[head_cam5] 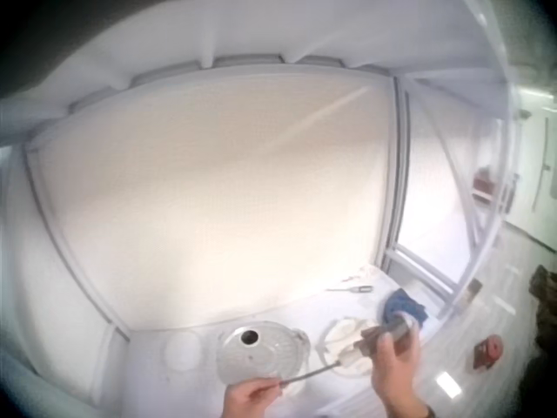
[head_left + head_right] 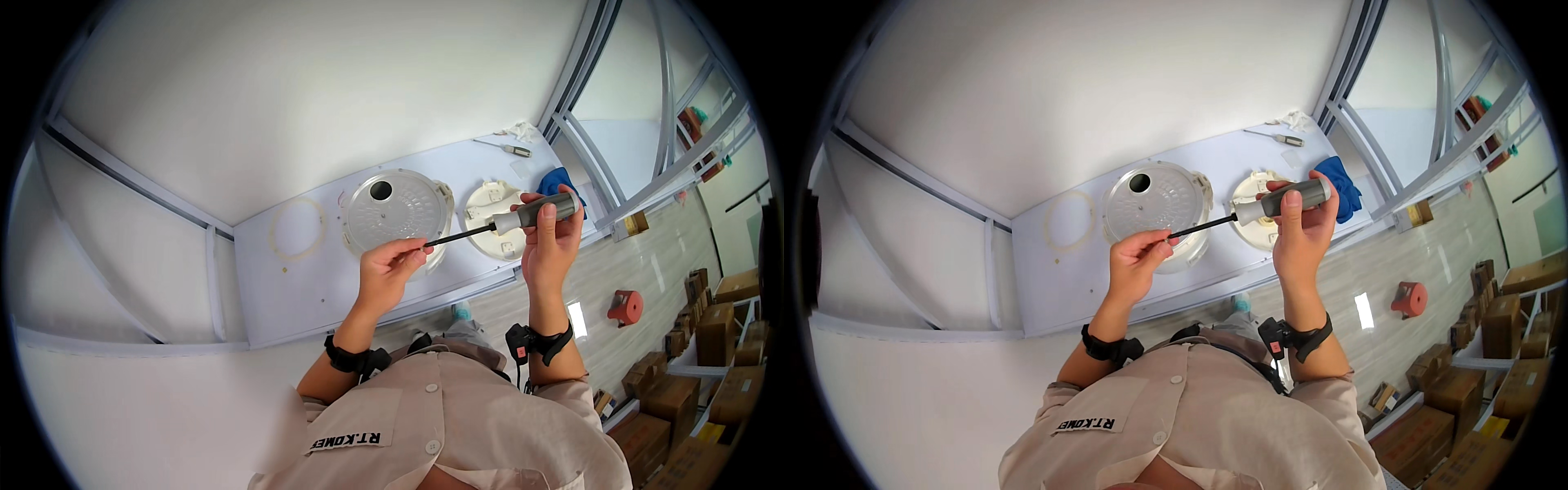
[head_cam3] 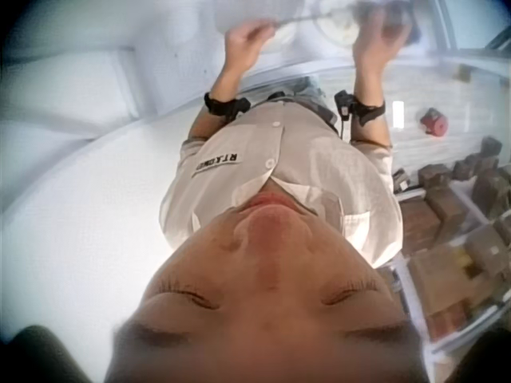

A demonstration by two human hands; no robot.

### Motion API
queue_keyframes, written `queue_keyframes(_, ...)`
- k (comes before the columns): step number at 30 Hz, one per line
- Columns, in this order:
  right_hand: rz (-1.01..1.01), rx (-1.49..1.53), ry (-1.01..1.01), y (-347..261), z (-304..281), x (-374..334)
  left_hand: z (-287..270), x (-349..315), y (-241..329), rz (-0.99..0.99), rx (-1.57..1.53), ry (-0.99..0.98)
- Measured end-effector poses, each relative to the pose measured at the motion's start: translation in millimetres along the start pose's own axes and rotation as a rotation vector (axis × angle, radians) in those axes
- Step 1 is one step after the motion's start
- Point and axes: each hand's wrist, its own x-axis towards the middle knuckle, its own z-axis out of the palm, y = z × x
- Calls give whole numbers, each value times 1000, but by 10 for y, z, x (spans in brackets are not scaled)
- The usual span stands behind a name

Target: The person uses a screwdriver to fasten screws into a white plastic light fixture base and then attaches a circular cover. The person also handles a small cylindrical component and secures it to the fixture.

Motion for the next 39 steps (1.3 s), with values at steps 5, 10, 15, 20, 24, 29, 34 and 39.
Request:
queue_keyframes(5,6,-18,11,13,-18,-40,7,-36,-12,20,-40,-28)
queue_keyframes(10,48,-10,-20,-12,-30,-71,-14,-74,25,3,-23,-39)
queue_keyframes(15,64,34,-82,-62,16,-84,-61,-86,60,26,46,-38)
queue_keyframes(20,129,-37,-110,-23,-143,-39,-78,-103,66,45,17,4)
queue_keyframes(24,136,-62,-158,-104,-124,-35,-108,-104,138,60,48,8)
queue_keyframes(29,109,-108,-219,-165,-93,-20,-128,-68,170,130,172,23)
queue_keyframes(34,240,-313,-210,-285,-156,61,-127,-36,214,318,454,13)
queue_keyframes(39,336,-345,-136,-261,-160,101,-102,-18,200,401,395,53)
